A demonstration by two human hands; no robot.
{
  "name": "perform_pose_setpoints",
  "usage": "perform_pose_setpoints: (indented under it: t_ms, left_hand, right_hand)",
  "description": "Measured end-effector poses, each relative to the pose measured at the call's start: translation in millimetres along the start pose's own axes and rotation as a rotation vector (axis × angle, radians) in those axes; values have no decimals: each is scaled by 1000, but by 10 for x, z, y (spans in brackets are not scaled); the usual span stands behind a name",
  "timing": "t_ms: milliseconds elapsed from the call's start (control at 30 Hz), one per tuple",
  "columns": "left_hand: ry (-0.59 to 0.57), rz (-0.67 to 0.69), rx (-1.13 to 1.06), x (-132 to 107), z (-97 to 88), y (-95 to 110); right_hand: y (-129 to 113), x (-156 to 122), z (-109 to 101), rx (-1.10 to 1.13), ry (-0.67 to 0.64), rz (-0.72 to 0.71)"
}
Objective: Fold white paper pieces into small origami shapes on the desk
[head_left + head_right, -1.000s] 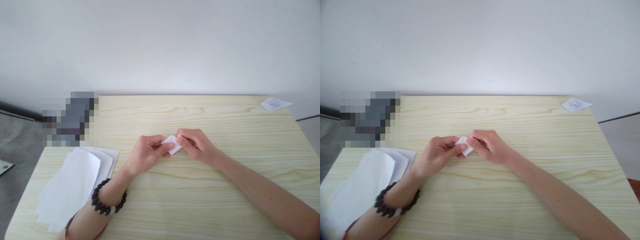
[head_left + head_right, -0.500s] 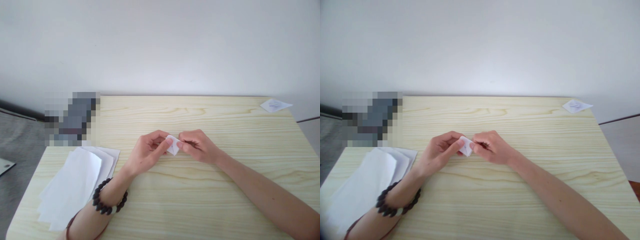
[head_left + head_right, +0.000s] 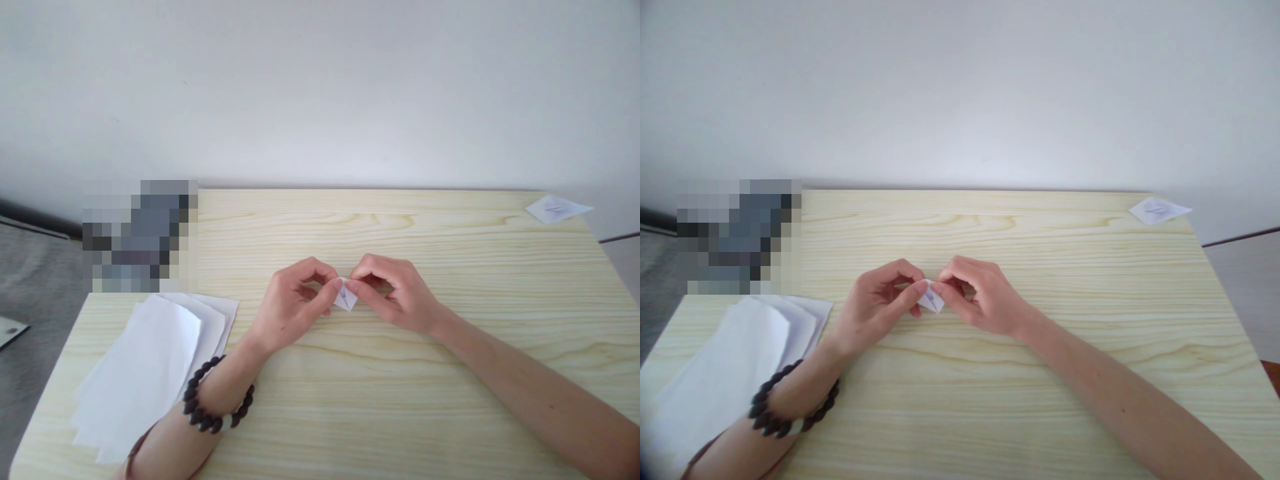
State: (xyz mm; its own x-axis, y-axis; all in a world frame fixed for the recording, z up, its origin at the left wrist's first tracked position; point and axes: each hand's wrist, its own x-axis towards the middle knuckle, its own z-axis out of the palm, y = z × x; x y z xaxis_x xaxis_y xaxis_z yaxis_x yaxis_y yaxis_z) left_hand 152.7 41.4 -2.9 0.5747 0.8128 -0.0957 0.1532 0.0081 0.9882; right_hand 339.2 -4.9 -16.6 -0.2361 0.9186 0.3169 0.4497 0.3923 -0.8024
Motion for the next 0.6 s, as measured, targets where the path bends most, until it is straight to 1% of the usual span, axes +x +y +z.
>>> perform_pose_setpoints:
  t_ms: [100, 167, 267, 400, 500, 600]
  left_hand:
    - [8, 19, 60, -1, 6, -20]
    - [18, 58, 113, -11, 0, -36]
    - [19, 162, 215, -35, -22, -44]
    - [-27, 291, 303, -62, -48, -29]
    - [-76, 306, 323, -69, -60, -20]
    - [-115, 306, 356, -67, -70, -17]
  right_hand:
    - [-3, -1, 6, 3, 13, -7]
    - [7, -8, 10, 12, 4, -15]
    - [36, -22, 12, 36, -38, -49]
    - [68, -46, 18, 40, -84, -148]
    - [71, -63, 26, 14, -103, -157]
    - [55, -68, 28, 7, -98, -123]
